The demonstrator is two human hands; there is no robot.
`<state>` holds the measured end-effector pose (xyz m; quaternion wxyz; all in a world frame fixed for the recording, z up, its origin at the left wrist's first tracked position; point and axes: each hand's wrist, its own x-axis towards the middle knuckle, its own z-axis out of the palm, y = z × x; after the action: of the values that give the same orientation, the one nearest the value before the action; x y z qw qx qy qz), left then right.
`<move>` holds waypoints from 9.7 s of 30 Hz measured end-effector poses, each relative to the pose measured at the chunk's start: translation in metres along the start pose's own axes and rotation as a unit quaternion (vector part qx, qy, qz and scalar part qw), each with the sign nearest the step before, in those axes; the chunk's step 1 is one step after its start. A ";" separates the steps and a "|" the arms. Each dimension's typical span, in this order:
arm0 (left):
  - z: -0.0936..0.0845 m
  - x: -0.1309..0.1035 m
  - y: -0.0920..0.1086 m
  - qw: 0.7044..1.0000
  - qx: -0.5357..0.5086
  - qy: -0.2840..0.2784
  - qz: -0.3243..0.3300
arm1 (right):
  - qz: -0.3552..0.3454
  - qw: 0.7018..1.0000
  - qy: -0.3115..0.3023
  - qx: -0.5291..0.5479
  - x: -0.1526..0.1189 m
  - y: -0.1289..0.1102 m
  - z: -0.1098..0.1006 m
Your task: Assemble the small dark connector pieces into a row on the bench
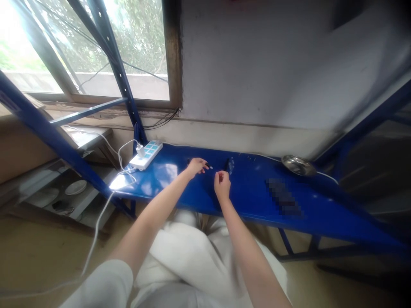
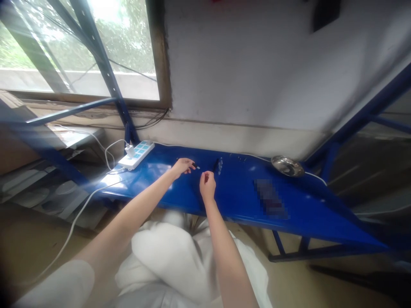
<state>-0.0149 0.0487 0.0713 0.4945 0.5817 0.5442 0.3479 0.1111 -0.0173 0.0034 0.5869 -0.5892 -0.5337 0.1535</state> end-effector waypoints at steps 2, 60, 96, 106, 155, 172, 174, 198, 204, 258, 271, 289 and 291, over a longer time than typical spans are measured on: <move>0.001 -0.012 0.007 0.994 -0.102 -0.013 0.023 | 0.008 1.000 -0.017 0.008 0.002 -0.003 0.000; 0.024 -0.046 0.011 0.983 -0.060 0.034 0.171 | 0.043 0.996 -0.060 0.055 0.042 -0.047 -0.062; 0.097 0.019 -0.033 0.947 0.279 0.038 0.154 | 0.119 0.912 -0.176 -0.350 0.058 0.038 -0.058; 0.101 0.018 -0.031 0.937 0.302 0.048 0.170 | 0.123 0.911 -0.186 -0.348 0.061 0.037 -0.059; -0.037 0.017 -0.020 0.945 0.269 0.165 0.082 | -0.056 0.980 -0.170 -0.086 0.035 -0.092 -0.043; -0.002 -0.082 0.045 0.933 -0.145 0.145 0.295 | 0.039 0.983 -0.105 0.146 0.030 -0.128 -0.028; -0.002 -0.085 0.046 0.933 -0.146 0.145 0.294 | 0.043 0.979 -0.111 0.167 0.030 -0.127 -0.027; -0.006 -0.087 0.049 0.942 -0.200 0.147 0.228 | -0.071 0.971 -0.200 0.111 0.040 -0.114 -0.041; -0.008 -0.088 0.047 0.941 -0.222 0.080 0.240 | -0.083 0.971 -0.189 0.117 0.043 -0.111 -0.042; 0.096 -0.006 -0.025 0.942 0.302 0.060 0.136 | 0.147 0.941 -0.113 -0.281 0.033 0.019 -0.072; 0.104 -0.001 -0.041 0.931 0.327 0.079 0.141 | 0.150 0.937 -0.126 -0.289 0.031 0.028 -0.065; 0.089 -0.037 -0.039 0.859 0.421 0.074 0.282 | 0.133 0.929 -0.119 -0.324 0.028 0.037 -0.061; 0.090 -0.038 -0.040 0.848 0.447 0.061 0.279 | 0.135 0.929 -0.115 -0.325 0.028 0.038 -0.060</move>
<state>0.0519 -0.0095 0.0145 0.0291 0.8448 0.4847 0.2246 0.1873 -0.0166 -0.0013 0.2716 -0.7923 -0.5338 0.1162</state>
